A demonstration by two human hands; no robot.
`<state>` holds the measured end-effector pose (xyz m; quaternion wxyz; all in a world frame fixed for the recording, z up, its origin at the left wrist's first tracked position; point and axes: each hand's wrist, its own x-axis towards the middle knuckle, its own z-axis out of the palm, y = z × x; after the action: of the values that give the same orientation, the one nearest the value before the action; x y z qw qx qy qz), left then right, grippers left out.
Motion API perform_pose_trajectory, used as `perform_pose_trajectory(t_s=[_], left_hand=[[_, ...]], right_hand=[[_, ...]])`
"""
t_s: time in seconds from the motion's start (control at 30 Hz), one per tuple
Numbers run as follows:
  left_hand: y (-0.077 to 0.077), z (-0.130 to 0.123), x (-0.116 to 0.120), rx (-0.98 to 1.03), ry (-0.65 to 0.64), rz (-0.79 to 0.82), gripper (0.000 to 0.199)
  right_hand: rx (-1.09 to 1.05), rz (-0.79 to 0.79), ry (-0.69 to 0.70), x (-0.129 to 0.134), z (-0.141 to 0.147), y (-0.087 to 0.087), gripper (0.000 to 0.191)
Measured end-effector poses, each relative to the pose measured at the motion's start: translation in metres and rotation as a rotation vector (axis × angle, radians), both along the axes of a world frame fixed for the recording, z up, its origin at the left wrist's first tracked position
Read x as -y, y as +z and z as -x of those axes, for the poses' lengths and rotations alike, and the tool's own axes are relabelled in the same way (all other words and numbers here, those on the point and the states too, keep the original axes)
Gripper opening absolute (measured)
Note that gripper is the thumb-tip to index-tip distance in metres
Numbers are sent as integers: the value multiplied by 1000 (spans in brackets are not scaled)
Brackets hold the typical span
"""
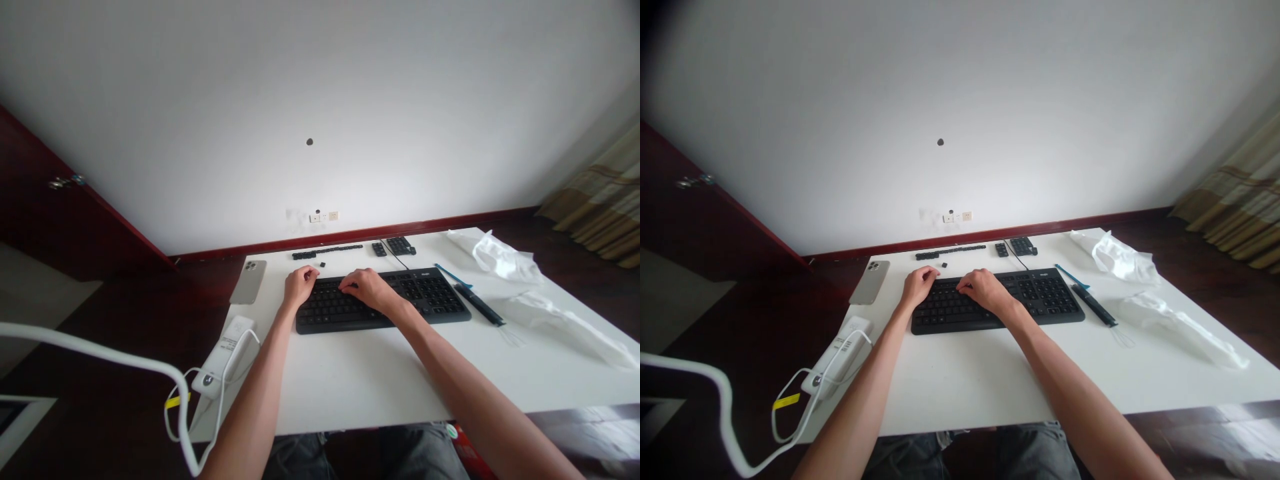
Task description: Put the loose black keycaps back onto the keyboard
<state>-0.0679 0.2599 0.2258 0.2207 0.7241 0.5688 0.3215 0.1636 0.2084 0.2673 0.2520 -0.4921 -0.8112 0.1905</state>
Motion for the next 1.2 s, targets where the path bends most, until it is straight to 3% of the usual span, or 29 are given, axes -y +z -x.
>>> perform_pose_trajectory(t_s=[0.7,0.97,1.07,1.2], left_hand=[[3,-1,2,2,-14,1,23],[0,1,-1,2,-9,-3,23],[-2,1,-2,-19,-2,2,23],[-4,1,-2,-21,14,-2,24]], right_hand=[[-28,15,53,5,-3,5,15],[-247,37,20,-3,-5,1,11],[-496,69,-28,-6,6,22,24],[-960,11,16,-7,31,86,50]])
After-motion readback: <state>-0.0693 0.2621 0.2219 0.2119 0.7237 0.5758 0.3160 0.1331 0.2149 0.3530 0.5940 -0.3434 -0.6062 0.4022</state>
